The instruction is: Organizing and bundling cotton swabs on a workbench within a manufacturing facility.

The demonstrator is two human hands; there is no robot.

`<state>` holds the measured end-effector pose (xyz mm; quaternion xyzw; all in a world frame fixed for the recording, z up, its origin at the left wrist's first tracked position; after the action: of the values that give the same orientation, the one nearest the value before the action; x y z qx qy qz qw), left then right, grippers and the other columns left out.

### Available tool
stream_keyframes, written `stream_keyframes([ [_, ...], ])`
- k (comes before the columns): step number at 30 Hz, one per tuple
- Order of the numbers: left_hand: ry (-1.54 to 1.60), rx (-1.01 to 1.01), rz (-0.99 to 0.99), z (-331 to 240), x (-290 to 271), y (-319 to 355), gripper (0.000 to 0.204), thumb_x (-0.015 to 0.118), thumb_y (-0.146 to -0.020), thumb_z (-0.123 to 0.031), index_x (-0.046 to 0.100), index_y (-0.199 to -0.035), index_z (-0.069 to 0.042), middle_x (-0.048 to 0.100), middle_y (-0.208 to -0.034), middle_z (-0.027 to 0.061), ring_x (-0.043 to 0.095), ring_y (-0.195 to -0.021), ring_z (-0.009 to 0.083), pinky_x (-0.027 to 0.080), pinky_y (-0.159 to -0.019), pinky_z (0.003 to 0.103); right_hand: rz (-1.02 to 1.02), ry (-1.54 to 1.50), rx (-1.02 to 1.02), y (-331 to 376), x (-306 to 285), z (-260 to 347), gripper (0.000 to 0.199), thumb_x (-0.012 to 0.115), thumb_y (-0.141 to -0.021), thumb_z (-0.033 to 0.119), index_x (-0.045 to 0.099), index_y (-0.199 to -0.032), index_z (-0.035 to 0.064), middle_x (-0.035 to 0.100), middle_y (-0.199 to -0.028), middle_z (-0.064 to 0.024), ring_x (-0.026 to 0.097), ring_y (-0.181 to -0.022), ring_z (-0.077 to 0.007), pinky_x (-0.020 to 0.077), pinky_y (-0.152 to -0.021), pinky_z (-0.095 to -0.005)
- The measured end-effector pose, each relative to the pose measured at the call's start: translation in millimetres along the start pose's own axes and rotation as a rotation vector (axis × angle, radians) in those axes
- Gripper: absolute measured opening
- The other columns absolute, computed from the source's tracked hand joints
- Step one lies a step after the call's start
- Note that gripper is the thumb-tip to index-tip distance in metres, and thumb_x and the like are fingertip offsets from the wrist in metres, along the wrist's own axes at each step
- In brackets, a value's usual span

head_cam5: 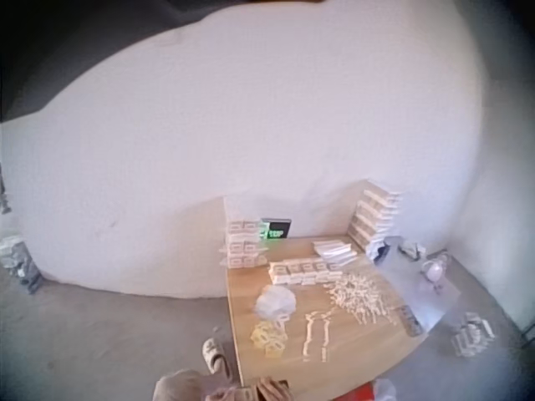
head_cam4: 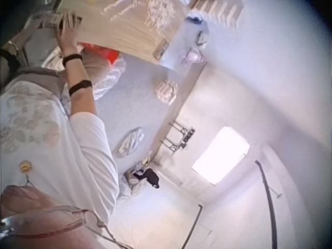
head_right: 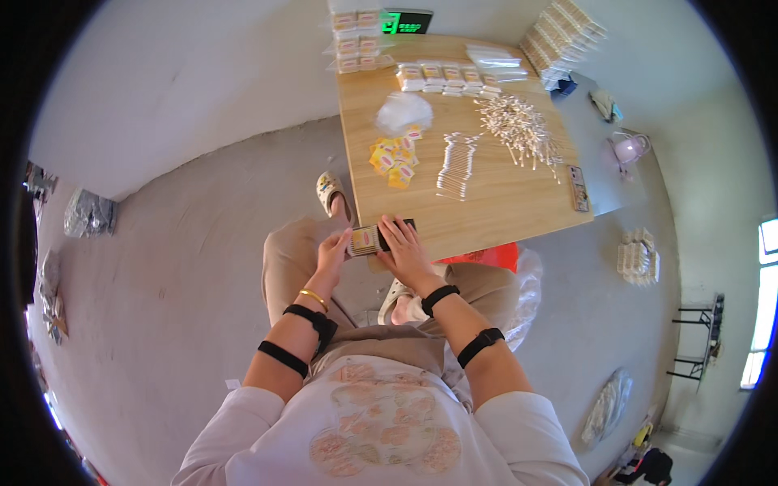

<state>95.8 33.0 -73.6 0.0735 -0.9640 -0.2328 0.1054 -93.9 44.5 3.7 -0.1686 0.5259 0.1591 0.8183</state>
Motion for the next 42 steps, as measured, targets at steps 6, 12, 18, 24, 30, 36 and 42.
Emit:
stream_keyframes([
  [6,-0.058,-0.117,0.113,-21,-15,4,0.029,0.068,-0.094,-0.032,0.071,-0.099,-0.004,0.063,-0.077,-0.0016,0.053,-0.061,0.0052,0.045,-0.057,0.023,-0.186,-0.105,0.156,10,-27,-51,0.055,0.068,-0.082,0.013,0.05,-0.133,0.0052,0.053,-0.131,-0.0141,0.047,-0.123,-0.0356,0.0387,-0.103,-0.0475],
  [12,-0.387,0.145,-0.065,-33,-21,2,0.037,0.074,-0.086,-0.028,0.063,-0.112,-0.004,0.063,-0.09,0.0035,0.056,-0.076,0.0131,0.048,-0.069,0.029,-0.274,0.036,0.375,13,-55,-96,0.061,0.069,-0.082,0.016,0.046,-0.137,0.008,0.047,-0.138,-0.0156,0.046,-0.122,-0.0396,0.0405,-0.103,-0.0465],
  [18,-0.879,0.693,-0.2,-85,32,28,0.049,0.077,-0.074,-0.021,0.056,-0.118,-0.011,0.055,-0.116,0.0141,0.052,-0.112,0.0344,0.043,-0.092,0.047,-0.172,0.132,0.382,4,-71,-111,0.062,0.068,-0.083,0.019,0.048,-0.141,0.0171,0.039,-0.146,-0.0128,0.044,-0.125,-0.0384,0.0398,-0.104,-0.047],
  [24,-1.19,0.631,0.215,-87,85,27,0.042,0.079,-0.074,-0.031,0.058,-0.105,-0.011,0.054,-0.112,0.0099,0.051,-0.108,0.0311,0.041,-0.091,0.044,-0.147,0.17,0.405,-5,-64,-116,0.053,0.068,-0.085,0.02,0.054,-0.136,0.0157,0.04,-0.146,-0.011,0.043,-0.126,-0.0372,0.0394,-0.104,-0.0474],
  [30,-1.549,0.454,0.263,-89,106,-10,0.056,0.079,-0.074,-0.048,0.063,-0.107,-0.005,0.058,-0.115,0.011,0.052,-0.114,0.0293,0.042,-0.095,0.043,-0.248,0.072,0.391,-14,-69,-126,0.046,0.066,-0.083,0.018,0.059,-0.129,0.0148,0.045,-0.14,-0.0113,0.042,-0.128,-0.0346,0.0386,-0.103,-0.0478],
  [36,-1.711,0.296,0.423,-96,121,-29,0.072,0.078,-0.071,-0.057,0.064,-0.11,0.001,0.062,-0.12,0.0156,0.055,-0.119,0.033,0.046,-0.099,0.044,-0.234,0.042,0.397,-18,-69,-133,0.037,0.066,-0.083,0.017,0.063,-0.12,0.0131,0.049,-0.133,-0.0111,0.044,-0.124,-0.0348,0.0386,-0.102,-0.0464],
  [42,-1.835,0.177,0.553,-96,128,-48,0.076,0.08,-0.069,-0.058,0.066,-0.118,-0.002,0.064,-0.121,0.0147,0.058,-0.119,0.0319,0.049,-0.096,0.041,-0.344,0.008,0.332,-31,-75,-135,0.026,0.066,-0.081,0.012,0.065,-0.107,0.0129,0.051,-0.12,-0.0106,0.046,-0.116,-0.0346,0.0394,-0.098,-0.0466],
])
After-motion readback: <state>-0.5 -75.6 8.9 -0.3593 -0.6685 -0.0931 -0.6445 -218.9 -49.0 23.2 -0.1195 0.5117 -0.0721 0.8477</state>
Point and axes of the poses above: each hand's wrist, its own y-axis away from the middle knuckle, its own x-axis out of the palm, z = x × y, the point moved 2 cm from there along -y, towards the middle knuckle
